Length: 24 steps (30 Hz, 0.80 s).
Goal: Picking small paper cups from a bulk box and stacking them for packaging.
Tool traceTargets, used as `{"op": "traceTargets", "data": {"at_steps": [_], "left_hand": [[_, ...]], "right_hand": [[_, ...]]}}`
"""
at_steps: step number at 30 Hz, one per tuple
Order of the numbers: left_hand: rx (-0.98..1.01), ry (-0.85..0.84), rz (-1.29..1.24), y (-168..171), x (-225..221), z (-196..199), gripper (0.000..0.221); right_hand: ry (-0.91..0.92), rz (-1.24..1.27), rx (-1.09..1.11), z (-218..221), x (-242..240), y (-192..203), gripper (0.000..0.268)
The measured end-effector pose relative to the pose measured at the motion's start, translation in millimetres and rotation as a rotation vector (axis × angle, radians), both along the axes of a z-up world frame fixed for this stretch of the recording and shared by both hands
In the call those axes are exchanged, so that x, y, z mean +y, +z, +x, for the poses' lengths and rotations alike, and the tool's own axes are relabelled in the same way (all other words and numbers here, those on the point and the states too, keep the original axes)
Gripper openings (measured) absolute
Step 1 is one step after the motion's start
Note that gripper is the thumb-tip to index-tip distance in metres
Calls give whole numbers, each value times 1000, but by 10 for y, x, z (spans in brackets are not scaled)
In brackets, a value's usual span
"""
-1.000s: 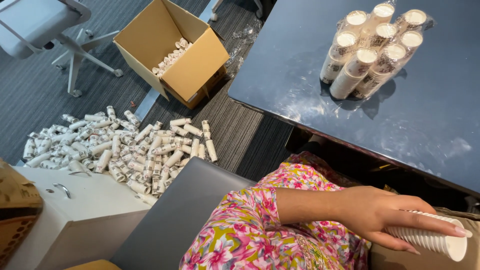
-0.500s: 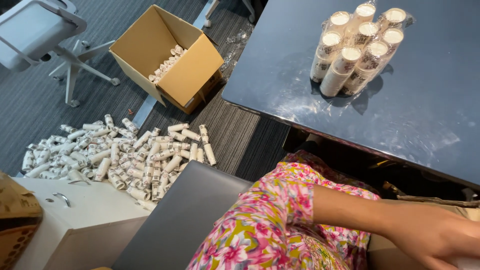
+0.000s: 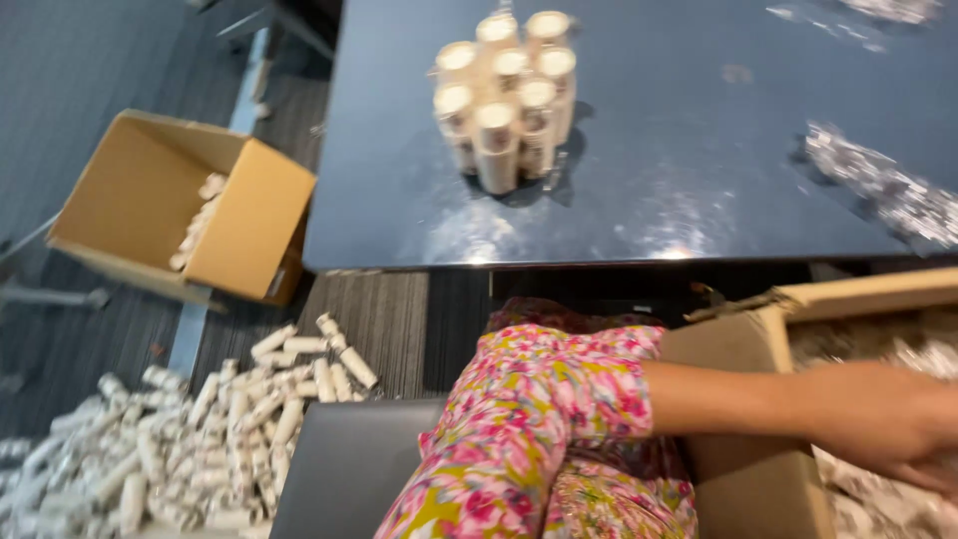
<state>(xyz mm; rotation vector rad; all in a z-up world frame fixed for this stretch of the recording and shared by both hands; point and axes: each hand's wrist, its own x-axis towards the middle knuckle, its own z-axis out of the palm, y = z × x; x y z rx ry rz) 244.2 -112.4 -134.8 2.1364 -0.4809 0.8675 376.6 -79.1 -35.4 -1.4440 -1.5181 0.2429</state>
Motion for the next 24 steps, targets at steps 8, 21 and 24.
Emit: {"op": "traceTargets", "data": {"at_steps": [8, 21, 24], "left_hand": [[106, -229, -137, 1090, 471, -818, 83], [409, -267, -60, 1333, 669, -846, 85], [427, -346, -138, 1314, 708, -781, 82]], "right_hand": [[-501, -42, -5, -577, -1972, 167, 19], [-693, -271, -155, -1096, -1869, 1302, 24], [-666, -239, -148, -1028, -1809, 1078, 20]]}}
